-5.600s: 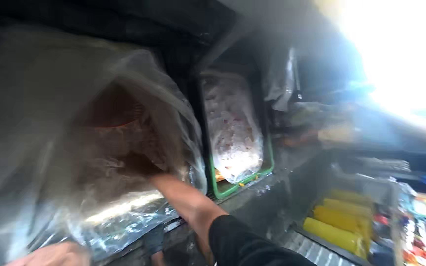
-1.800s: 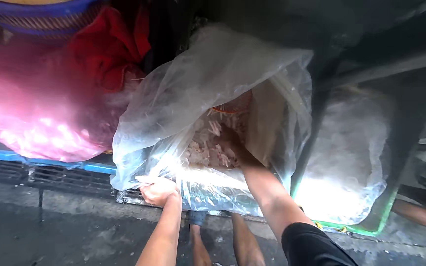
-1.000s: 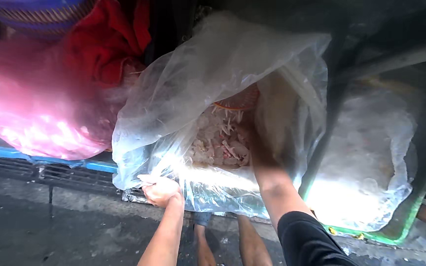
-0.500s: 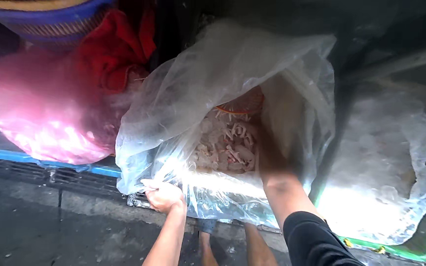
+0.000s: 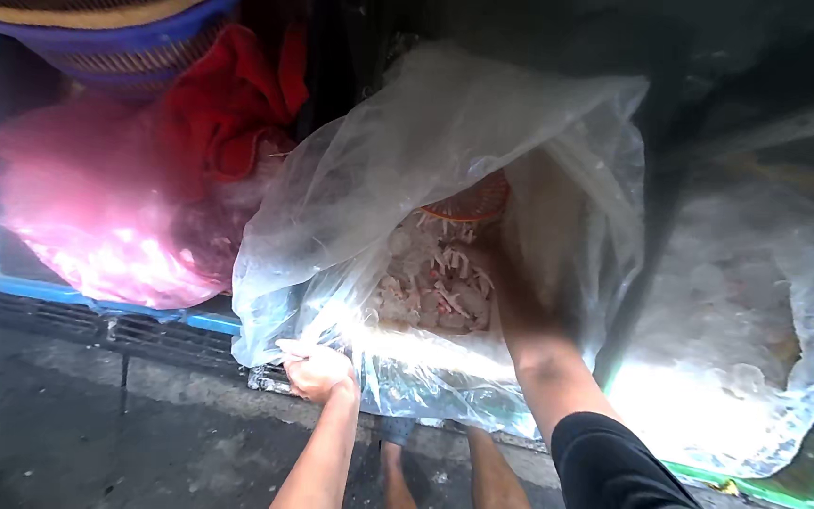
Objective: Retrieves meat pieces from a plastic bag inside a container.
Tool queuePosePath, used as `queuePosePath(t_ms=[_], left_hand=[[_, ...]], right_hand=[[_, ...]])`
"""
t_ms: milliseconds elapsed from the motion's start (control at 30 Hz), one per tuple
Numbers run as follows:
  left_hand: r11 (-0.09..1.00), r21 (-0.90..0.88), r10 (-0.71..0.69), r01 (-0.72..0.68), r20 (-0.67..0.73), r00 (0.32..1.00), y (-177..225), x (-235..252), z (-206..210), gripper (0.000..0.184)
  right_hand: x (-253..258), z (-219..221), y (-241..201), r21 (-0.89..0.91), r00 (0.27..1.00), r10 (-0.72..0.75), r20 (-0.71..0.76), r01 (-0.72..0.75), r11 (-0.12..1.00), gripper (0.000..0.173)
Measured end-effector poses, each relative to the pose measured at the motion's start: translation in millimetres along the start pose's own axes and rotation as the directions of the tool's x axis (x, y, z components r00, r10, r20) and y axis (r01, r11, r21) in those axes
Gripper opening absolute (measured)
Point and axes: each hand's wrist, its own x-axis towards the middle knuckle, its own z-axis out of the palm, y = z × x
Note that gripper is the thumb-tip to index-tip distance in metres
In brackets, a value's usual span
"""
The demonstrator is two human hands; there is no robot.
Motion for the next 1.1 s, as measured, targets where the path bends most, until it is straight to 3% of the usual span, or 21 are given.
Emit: queuePosePath(t_ms=[133, 300, 433, 600, 733, 1000, 1100], left_hand=[[1.0, -0.01, 0.003, -0.003, -0.014, 1.0, 1, -2, -1, 0.068], [1.0, -0.014, -0.003, 0.003, -0.024, 1.0, 0, -3, -1, 0.067], [0.999, -0.03, -0.015, 0.015, -0.008, 1.0, 0, -3, -2, 0.066], [1.0, -0.015, -0.004, 0.004, 0.016, 1.0, 0, -3, -3, 0.065], [1.0, -0.026, -0.012, 0.012, 0.003, 1.0, 0, -1, -3, 0.065], [1.0, -0.016, -0.011, 0.012, 0.028, 1.0, 3, -3, -7, 0.065], [0.999, -0.045, -0.012, 0.014, 0.031, 0.999, -1, -5, -7, 0.066]], right_hand=[[-13, -4, -8, -0.061, 0.991, 0.069, 0.112, -0.062, 0.996, 0.08], [-40, -3, -15, 0.026, 0.975, 0.077, 0.208, -0.084, 0.996, 0.076], [-32, 21, 0, -0.003, 0.982, 0.019, 0.185, -0.019, 1.0, 0.082], [-30, 40, 1, 0.114, 0.992, -0.038, 0.122, 0.024, 0.993, 0.078], [-50, 39, -12, 0.088, 0.965, -0.131, 0.225, 0.114, 0.99, 0.068], [-72, 44, -30, -0.035, 0.931, -0.164, 0.327, 0.185, 0.982, 0.076], [-98, 46, -20, 0.081, 0.915, -0.17, 0.366, 0.151, 0.985, 0.075]])
